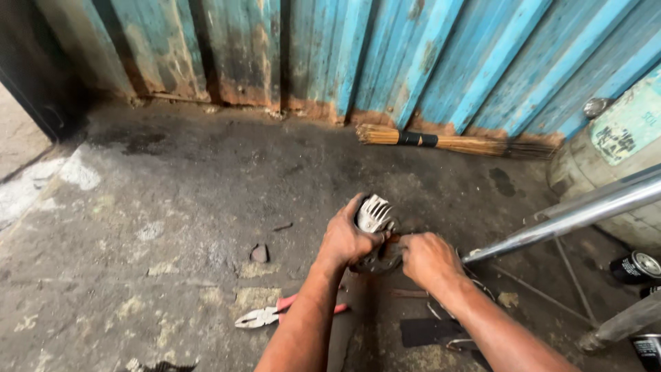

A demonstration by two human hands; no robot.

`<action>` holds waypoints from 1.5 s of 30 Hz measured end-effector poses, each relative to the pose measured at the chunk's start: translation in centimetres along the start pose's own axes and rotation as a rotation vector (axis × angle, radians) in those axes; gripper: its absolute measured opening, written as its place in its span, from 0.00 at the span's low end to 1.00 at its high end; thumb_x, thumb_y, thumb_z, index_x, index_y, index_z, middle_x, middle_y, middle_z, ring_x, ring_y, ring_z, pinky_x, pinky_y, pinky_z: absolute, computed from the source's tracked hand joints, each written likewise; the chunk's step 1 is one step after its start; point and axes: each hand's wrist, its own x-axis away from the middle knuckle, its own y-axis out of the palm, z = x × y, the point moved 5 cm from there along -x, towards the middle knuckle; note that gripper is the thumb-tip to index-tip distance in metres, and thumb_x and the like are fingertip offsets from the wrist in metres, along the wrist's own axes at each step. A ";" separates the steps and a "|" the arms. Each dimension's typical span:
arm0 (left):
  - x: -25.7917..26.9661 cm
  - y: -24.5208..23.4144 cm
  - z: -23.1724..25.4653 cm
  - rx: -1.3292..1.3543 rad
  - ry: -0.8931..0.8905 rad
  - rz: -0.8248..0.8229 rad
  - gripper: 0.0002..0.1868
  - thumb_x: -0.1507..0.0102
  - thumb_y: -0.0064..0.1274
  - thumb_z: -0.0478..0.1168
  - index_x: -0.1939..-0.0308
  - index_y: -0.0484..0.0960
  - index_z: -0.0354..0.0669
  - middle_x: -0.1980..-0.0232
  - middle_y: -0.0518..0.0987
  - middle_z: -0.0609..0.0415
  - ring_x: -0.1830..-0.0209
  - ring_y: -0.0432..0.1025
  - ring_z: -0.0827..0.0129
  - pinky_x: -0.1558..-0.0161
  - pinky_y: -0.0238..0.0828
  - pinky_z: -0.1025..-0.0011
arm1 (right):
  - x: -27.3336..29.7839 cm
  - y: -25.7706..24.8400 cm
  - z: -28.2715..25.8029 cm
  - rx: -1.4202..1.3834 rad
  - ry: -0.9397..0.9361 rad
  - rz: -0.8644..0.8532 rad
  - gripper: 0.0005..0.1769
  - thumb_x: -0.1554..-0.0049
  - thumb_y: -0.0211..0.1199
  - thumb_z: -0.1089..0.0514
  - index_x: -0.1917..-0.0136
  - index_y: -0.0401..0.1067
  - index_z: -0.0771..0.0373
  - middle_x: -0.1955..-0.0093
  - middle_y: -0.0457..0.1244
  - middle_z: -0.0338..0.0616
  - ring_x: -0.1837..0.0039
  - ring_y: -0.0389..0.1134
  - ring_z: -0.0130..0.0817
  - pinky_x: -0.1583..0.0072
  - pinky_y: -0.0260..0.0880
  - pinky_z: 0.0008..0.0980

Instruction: The person scrubs the inside of a metal engine cylinder head using a small brush and a cloth. They rotate the part to access different areas and repeatedly wipe the interior surfaces.

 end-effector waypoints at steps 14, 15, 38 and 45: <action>0.2 -0.5 0.3 0.002 -0.049 0.002 0.52 0.56 0.76 0.50 0.31 0.70 0.43 0.39 0.79 0.40 0.38 0.74 0.54 0.39 0.69 0.63 | 2.6 6.6 19.9 -0.290 0.304 -0.448 0.17 0.51 0.70 0.50 0.51 0.88 0.55 0.48 0.76 0.45 0.43 0.81 0.39 0.39 0.80 0.37; 0.5 -0.4 0.2 0.022 -0.050 -0.007 0.51 0.56 0.75 0.50 0.31 0.71 0.44 0.39 0.80 0.41 0.38 0.75 0.55 0.39 0.70 0.64 | 2.8 6.7 20.3 -0.196 0.323 -0.444 0.20 0.52 0.72 0.46 0.48 0.86 0.54 0.44 0.75 0.44 0.40 0.78 0.39 0.37 0.77 0.36; 0.2 0.0 -0.1 0.086 -0.021 -0.030 0.50 0.56 0.71 0.50 0.31 0.72 0.45 0.41 0.83 0.42 0.40 0.78 0.57 0.40 0.73 0.66 | 1.2 5.5 9.7 -0.770 0.256 -0.010 0.15 0.38 0.56 0.49 0.44 0.78 0.55 0.45 0.70 0.54 0.48 0.73 0.45 0.45 0.75 0.45; 0.3 0.4 -0.7 0.252 0.066 -0.095 0.51 0.55 0.73 0.44 0.30 0.68 0.37 0.42 0.84 0.45 0.43 0.78 0.65 0.41 0.73 0.69 | -0.9 8.6 0.6 0.310 -0.112 -0.440 0.32 0.51 0.64 0.57 0.33 0.68 0.65 0.34 0.63 0.55 0.31 0.65 0.50 0.32 0.67 0.44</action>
